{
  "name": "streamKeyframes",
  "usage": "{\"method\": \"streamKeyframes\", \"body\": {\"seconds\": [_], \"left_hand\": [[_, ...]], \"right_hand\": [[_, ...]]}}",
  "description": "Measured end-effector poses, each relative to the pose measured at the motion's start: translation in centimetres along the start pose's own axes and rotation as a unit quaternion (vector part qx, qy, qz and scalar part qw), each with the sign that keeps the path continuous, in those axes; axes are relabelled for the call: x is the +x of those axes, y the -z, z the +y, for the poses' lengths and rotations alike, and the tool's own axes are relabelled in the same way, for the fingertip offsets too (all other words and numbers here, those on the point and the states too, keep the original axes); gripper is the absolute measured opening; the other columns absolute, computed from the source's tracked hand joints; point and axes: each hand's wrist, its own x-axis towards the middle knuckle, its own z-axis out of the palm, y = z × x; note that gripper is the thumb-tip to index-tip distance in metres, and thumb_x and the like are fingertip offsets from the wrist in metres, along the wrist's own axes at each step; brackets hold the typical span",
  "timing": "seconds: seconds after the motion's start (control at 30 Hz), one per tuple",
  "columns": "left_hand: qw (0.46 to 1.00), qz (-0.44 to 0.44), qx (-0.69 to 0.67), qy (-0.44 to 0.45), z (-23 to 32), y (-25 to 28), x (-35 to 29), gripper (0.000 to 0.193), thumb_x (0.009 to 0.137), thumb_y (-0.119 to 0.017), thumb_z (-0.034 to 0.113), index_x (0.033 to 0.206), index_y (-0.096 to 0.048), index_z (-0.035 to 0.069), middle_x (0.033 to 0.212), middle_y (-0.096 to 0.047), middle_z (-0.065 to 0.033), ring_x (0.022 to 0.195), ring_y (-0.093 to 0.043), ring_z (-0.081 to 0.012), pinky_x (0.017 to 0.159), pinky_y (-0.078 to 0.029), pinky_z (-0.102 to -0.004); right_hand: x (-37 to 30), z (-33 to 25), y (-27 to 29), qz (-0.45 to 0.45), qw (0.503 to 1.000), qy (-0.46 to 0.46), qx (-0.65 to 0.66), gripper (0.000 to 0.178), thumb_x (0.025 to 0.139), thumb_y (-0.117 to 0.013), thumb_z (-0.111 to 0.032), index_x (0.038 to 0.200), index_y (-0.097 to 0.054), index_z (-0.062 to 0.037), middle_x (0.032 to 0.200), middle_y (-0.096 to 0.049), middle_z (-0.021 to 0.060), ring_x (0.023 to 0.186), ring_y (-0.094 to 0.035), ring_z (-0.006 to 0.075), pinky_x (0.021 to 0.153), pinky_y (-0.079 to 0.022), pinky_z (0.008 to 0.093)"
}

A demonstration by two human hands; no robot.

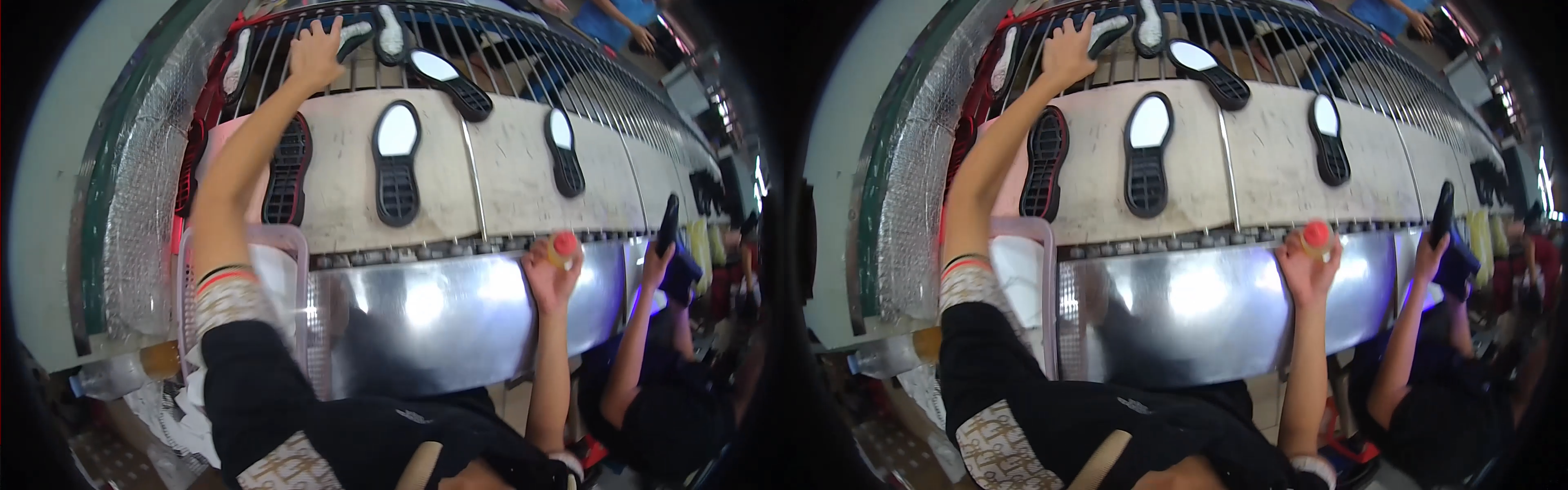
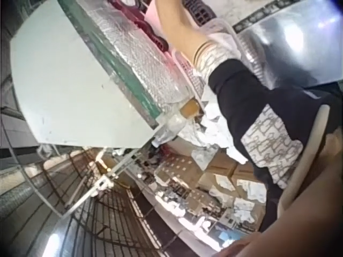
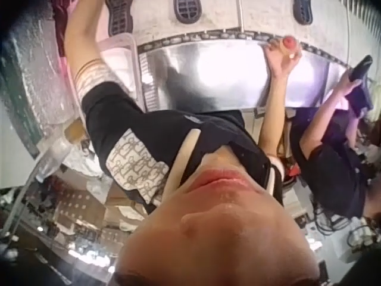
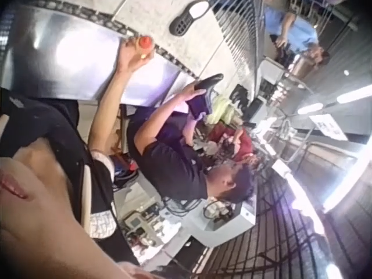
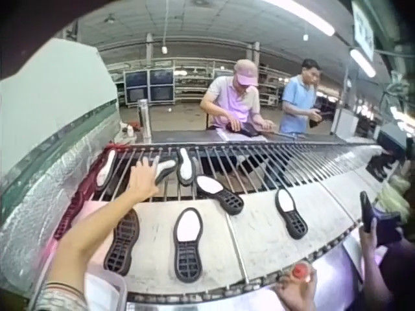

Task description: Applying glue and insoles to shoe outsoles on an assembly line.

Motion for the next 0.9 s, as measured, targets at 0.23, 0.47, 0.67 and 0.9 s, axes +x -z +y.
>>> {"method": "streamKeyframes", "body": {"seconds": [0.23,0.47,0.67,0.9], "left_hand": [[0.946,0.164,-0.096,-0.264,9.0,12.8,-5.9,0.07,0.057,-0.069,0.006,0.123,-0.047,0.013,0.114,-0.052,-0.0077,0.1,-0.053,-0.0274,0.078,-0.042,-0.0381],[0.859,0.119,-0.162,-0.471,19.9,7.3,-6.6,0.076,0.058,-0.08,0.024,0.125,-0.045,0.014,0.124,-0.05,-0.0084,0.111,-0.049,-0.0274,0.09,-0.04,-0.0412],[0.852,0.026,-0.279,-0.442,20.8,4.1,-7.4,0.087,0.059,-0.084,0.032,0.128,-0.038,0.006,0.132,-0.042,-0.0158,0.122,-0.041,-0.036,0.102,-0.034,-0.0471],[0.884,-0.089,-0.249,-0.386,18.9,4.7,-5.6,0.068,0.068,-0.058,0.016,0.134,-0.043,0.012,0.134,-0.046,-0.0161,0.126,-0.042,-0.0327,0.104,-0.032,-0.0489]], "right_hand": [[1.1,-1.1,0.6,-0.07,0.997,-0.01,-0.023,0.039,0.087,-0.055,-0.039,0.115,-0.058,-0.0107,0.106,-0.063,0.007,0.092,-0.058,0.0215,0.088,-0.044,0.042],[0.4,-0.2,0.1,-0.047,0.998,0.011,-0.032,0.045,0.084,-0.06,-0.043,0.115,-0.056,-0.0119,0.107,-0.06,0.0062,0.095,-0.055,0.0208,0.085,-0.044,0.0414],[0.0,-0.1,0.3,-0.056,0.998,-0.005,-0.017,0.044,0.086,-0.058,-0.044,0.117,-0.057,-0.0131,0.106,-0.06,0.0061,0.092,-0.057,0.0219,0.085,-0.044,0.0406],[0.8,0.4,-0.5,-0.047,0.999,-0.001,-0.004,0.041,0.087,-0.057,-0.044,0.112,-0.059,-0.0126,0.102,-0.061,0.0063,0.089,-0.058,0.0221,0.084,-0.045,0.0416]]}}
